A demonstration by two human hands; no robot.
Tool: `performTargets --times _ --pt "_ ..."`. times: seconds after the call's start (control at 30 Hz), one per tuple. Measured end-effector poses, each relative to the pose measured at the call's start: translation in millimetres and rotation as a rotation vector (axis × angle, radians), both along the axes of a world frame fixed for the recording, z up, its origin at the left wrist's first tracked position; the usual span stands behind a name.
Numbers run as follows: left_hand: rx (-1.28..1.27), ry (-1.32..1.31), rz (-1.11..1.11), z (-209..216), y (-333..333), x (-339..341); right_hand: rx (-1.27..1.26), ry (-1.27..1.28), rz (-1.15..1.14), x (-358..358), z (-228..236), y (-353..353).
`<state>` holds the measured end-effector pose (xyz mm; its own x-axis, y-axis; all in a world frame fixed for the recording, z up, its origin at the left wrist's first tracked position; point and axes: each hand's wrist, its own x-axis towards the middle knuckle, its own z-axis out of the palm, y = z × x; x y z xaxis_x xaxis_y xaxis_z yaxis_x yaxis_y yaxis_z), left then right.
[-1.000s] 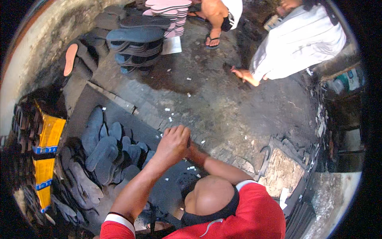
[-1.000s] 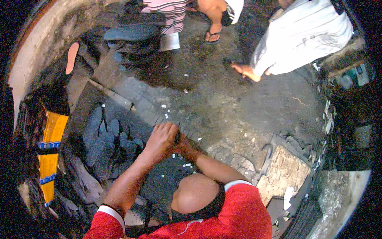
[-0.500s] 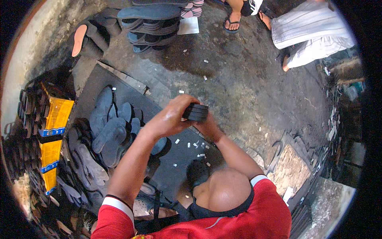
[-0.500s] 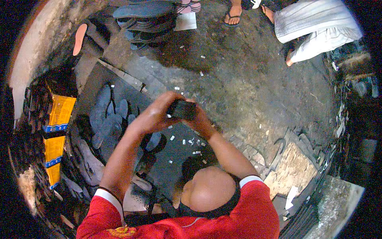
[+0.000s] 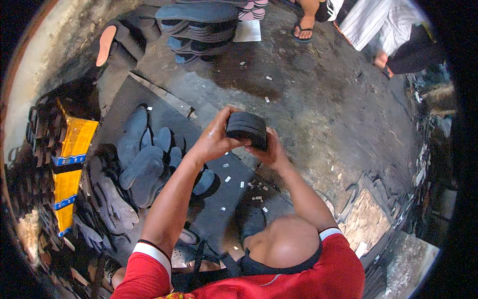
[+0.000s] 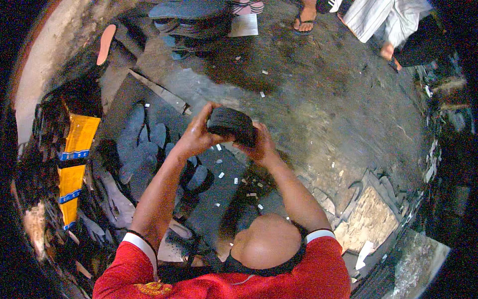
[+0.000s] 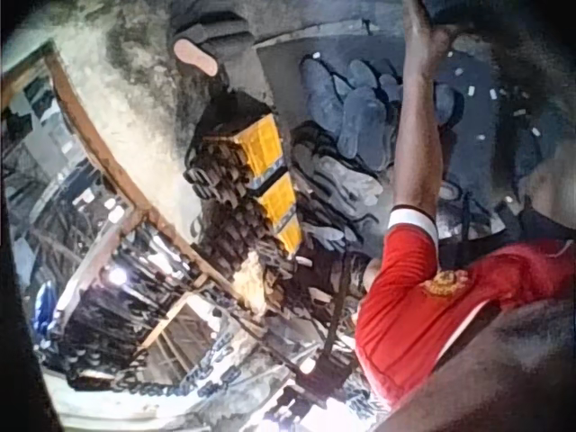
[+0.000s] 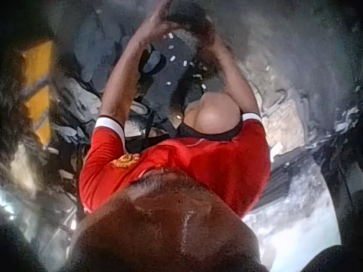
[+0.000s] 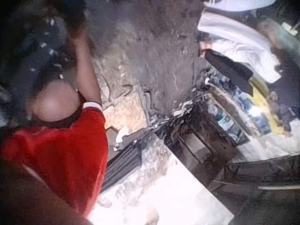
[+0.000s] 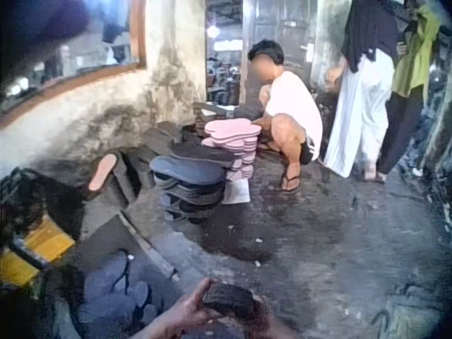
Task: The person sits on the floor and repeatedly picks up black slippers, aligns them, and stacks them into a pile. The person handles the slippers one at a time, occasionally adjusting the stack.
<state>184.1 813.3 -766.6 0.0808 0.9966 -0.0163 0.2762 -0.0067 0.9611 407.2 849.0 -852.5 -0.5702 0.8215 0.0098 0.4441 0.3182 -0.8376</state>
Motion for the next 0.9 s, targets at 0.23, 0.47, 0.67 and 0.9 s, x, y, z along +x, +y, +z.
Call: performTargets --times 0.23,0.47,0.67,0.9 --pt "0.008 0.010 0.033 -31 -7 17 -0.204 0.254 0.075 -9 -45 -15" --pt "-0.226 -0.497 0.175 -10 -27 1 -0.467 0.293 -0.008 -19 18 -27" --pt "-0.238 -0.877 0.376 -17 -79 5 -0.939 0.617 -0.115 -29 45 -40" --pt "-0.335 -0.902 0.718 -12 -114 -10 -0.993 0.642 -0.096 -38 72 -49"
